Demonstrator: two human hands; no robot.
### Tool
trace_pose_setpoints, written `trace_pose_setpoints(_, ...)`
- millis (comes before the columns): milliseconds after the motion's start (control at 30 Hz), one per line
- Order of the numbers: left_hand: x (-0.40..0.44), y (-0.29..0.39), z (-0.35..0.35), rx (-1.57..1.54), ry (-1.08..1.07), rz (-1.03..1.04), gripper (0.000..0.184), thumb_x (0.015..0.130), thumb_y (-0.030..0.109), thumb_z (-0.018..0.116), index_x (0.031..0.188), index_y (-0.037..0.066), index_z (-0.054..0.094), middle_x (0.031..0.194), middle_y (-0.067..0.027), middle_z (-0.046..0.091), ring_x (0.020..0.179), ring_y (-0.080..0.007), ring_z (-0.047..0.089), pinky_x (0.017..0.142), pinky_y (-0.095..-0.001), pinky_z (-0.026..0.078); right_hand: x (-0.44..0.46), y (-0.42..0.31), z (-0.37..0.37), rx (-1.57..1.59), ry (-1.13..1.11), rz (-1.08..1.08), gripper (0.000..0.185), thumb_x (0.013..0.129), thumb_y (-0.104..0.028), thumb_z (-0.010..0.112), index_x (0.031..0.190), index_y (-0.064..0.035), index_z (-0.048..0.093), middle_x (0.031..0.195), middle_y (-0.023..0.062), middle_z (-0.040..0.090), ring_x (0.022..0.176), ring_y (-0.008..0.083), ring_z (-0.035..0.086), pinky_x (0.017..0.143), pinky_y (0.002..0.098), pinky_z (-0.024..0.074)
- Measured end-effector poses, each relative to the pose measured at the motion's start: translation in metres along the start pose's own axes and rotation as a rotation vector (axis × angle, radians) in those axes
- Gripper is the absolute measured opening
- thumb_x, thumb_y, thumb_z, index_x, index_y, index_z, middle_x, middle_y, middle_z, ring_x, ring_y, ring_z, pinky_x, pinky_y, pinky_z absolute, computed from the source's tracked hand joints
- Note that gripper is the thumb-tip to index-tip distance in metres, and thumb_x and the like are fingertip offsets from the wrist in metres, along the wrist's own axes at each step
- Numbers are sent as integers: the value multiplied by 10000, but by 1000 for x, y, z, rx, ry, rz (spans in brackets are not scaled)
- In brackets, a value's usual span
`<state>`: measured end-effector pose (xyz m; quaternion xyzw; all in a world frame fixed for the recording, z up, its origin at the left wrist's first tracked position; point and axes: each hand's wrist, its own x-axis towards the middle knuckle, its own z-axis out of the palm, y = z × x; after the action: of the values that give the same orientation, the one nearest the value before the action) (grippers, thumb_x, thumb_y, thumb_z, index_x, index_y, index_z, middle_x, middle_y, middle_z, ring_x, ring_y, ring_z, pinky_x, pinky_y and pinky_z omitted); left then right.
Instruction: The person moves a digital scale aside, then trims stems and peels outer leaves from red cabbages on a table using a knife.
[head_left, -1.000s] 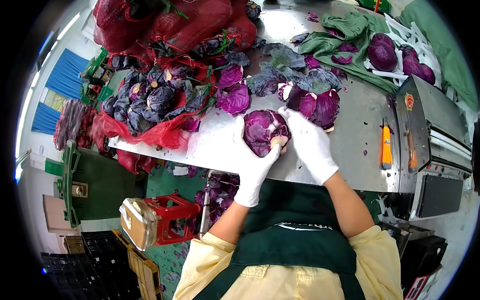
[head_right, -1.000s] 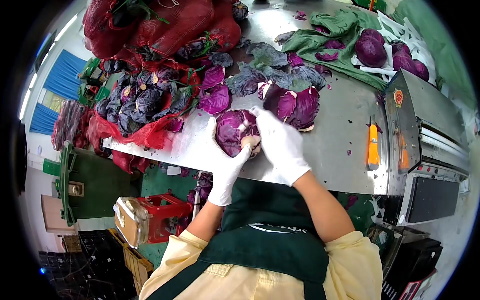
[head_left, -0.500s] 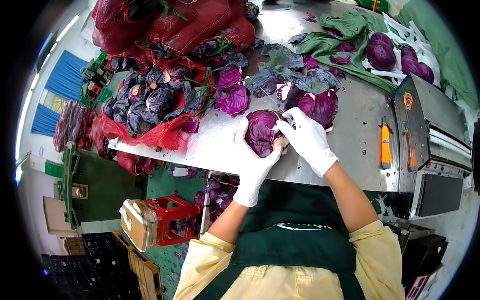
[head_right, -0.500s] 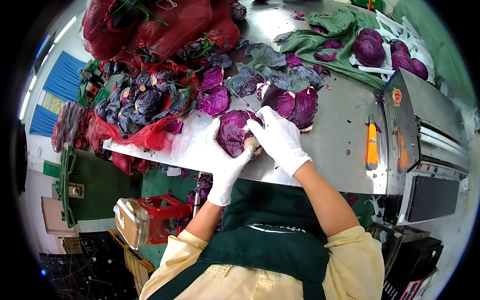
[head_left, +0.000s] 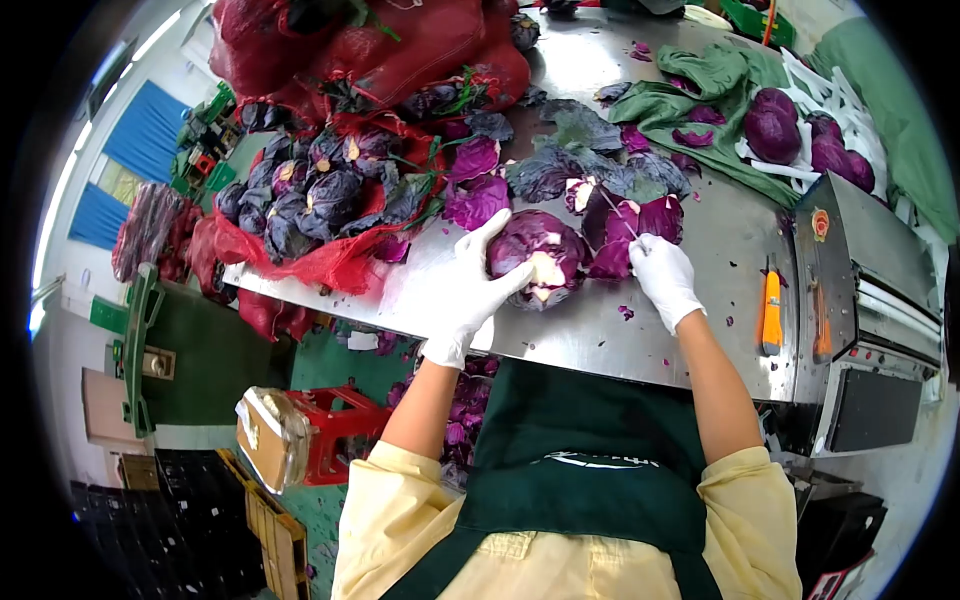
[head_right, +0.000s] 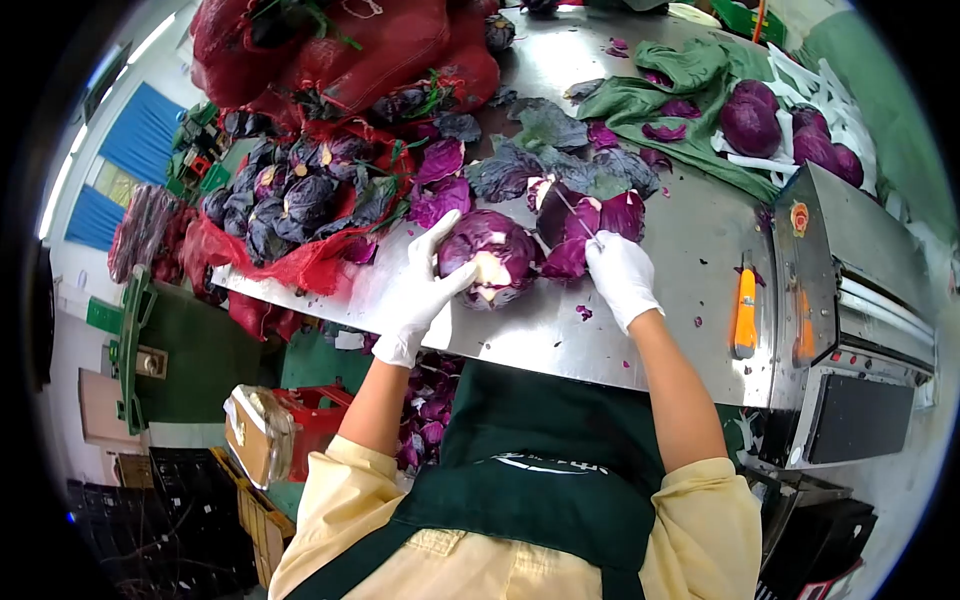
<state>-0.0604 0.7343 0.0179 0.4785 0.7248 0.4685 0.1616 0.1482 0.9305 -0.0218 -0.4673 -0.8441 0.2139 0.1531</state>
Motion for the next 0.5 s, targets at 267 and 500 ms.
trace_pose_setpoints(267, 20, 0, 7, -373, -114, -39, 706, 841, 102, 755, 1467, 56, 432, 1429, -126, 493, 1271, -192, 507, 1109, -337, 399, -18, -19, -44, 255, 281, -343, 467, 855, -373, 708, 1293, -244, 610, 1083, 93, 636, 917, 298, 692, 795, 418, 546)
trace_pose_setpoints(500, 18, 9, 20, -243, -162, -5, 772, 789, 129, 797, 1459, 61, 420, 1412, -136, 488, 1283, -219, 501, 1112, -349, 402, -15, -58, -24, 273, 87, -495, 291, 869, -264, 707, 1119, -117, 676, 995, 92, 699, 823, 274, 691, 704, 390, 546)
